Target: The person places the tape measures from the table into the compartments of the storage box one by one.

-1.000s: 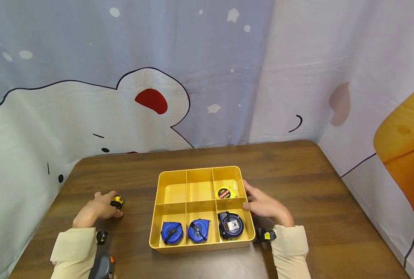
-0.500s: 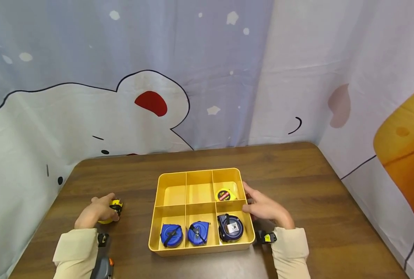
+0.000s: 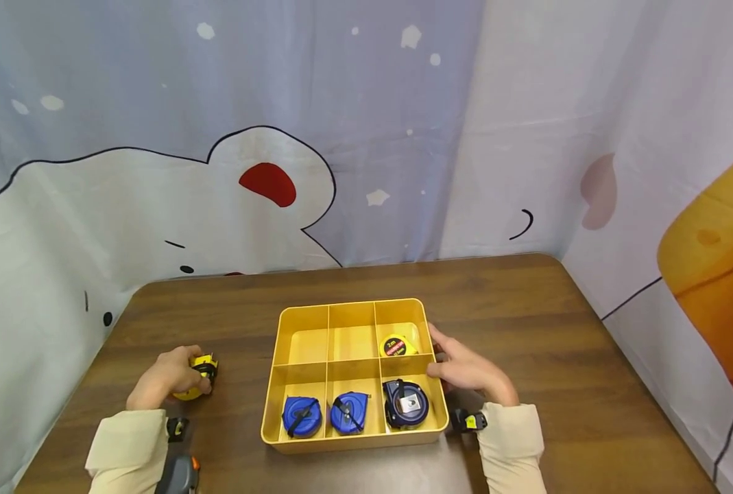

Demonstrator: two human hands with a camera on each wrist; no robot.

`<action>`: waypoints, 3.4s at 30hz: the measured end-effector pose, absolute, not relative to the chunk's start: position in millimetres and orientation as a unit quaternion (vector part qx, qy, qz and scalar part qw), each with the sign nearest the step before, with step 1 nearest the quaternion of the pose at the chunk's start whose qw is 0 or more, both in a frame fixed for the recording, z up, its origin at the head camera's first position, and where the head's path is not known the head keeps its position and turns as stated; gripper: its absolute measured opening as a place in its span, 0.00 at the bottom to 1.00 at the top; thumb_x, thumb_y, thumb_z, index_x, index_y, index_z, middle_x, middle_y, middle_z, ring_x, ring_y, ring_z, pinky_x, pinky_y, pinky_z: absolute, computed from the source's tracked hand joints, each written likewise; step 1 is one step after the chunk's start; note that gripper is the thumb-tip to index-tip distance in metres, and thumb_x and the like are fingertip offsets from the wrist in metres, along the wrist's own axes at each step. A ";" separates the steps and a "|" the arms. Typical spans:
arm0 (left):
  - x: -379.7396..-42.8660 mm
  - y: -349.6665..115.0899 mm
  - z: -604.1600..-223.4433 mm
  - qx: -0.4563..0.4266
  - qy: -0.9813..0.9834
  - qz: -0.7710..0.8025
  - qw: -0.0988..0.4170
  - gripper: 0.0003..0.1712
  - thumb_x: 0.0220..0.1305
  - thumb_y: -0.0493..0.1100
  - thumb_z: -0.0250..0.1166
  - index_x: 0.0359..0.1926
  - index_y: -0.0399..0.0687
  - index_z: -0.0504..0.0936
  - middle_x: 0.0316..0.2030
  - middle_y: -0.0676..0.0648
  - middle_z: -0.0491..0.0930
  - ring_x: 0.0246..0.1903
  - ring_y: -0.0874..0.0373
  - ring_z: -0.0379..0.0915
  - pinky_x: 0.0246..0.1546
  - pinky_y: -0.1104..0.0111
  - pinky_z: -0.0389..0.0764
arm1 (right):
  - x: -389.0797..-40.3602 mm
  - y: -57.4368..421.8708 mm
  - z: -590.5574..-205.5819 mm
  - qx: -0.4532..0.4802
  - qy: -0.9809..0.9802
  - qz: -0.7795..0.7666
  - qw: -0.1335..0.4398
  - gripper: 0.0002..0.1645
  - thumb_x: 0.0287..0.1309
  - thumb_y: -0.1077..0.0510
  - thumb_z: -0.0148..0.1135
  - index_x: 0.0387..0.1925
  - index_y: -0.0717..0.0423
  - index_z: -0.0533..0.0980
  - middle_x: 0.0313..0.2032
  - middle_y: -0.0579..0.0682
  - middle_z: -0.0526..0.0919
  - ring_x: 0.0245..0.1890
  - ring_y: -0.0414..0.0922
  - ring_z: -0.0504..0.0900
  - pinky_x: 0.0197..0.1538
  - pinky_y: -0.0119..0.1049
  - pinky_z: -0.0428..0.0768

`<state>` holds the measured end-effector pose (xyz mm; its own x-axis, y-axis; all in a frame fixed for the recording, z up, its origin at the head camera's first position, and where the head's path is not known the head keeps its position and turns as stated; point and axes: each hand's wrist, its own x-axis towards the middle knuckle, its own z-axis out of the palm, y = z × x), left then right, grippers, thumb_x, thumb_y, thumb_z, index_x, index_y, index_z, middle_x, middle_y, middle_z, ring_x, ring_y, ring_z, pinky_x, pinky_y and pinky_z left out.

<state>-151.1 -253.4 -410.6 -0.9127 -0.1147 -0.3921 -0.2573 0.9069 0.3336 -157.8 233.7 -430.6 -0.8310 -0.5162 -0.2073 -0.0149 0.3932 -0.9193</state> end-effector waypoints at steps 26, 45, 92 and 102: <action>-153.8 -192.4 -345.6 -0.056 0.973 0.174 0.141 0.38 0.39 0.45 0.71 0.57 0.44 0.72 0.41 0.35 0.71 0.38 0.44 0.66 0.30 0.57 0.70 | -160.8 234.1 -426.3 -0.173 0.795 -0.531 0.238 0.50 0.53 0.67 0.53 0.71 0.53 0.39 0.59 0.73 0.62 0.48 0.61 0.73 0.38 0.49 0.80; -155.8 -111.2 -335.6 0.017 0.980 0.173 0.096 0.41 0.35 0.50 0.76 0.56 0.55 0.75 0.46 0.36 0.69 0.36 0.42 0.69 0.28 0.56 0.72 | -159.8 231.7 -428.0 -0.177 0.791 -0.533 0.242 0.49 0.54 0.68 0.52 0.71 0.54 0.38 0.58 0.73 0.62 0.50 0.63 0.72 0.39 0.48 0.80; -182.9 -25.1 -370.9 0.133 0.985 0.106 0.017 0.18 0.33 0.51 0.74 0.27 0.52 0.78 0.23 0.49 0.73 0.24 0.54 0.67 0.23 0.63 0.65 | -162.9 223.3 -429.6 -0.216 0.806 -0.506 0.219 0.49 0.52 0.69 0.53 0.71 0.60 0.39 0.61 0.72 0.60 0.57 0.63 0.66 0.49 0.47 0.76; -181.6 -17.0 -370.8 0.086 0.987 0.127 0.045 0.23 0.35 0.58 0.73 0.15 0.51 0.70 0.17 0.50 0.68 0.17 0.56 0.67 0.14 0.66 0.66 | -163.3 223.9 -432.4 -0.213 0.803 -0.511 0.220 0.50 0.51 0.69 0.53 0.71 0.58 0.39 0.62 0.69 0.61 0.58 0.61 0.66 0.51 0.44 0.74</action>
<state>-181.6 -17.0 -370.8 -0.9813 0.1809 -0.0664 0.1583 0.9532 0.2576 -163.3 223.9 -432.4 -0.8130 -0.5661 -0.1359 -0.1168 0.3874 -0.9145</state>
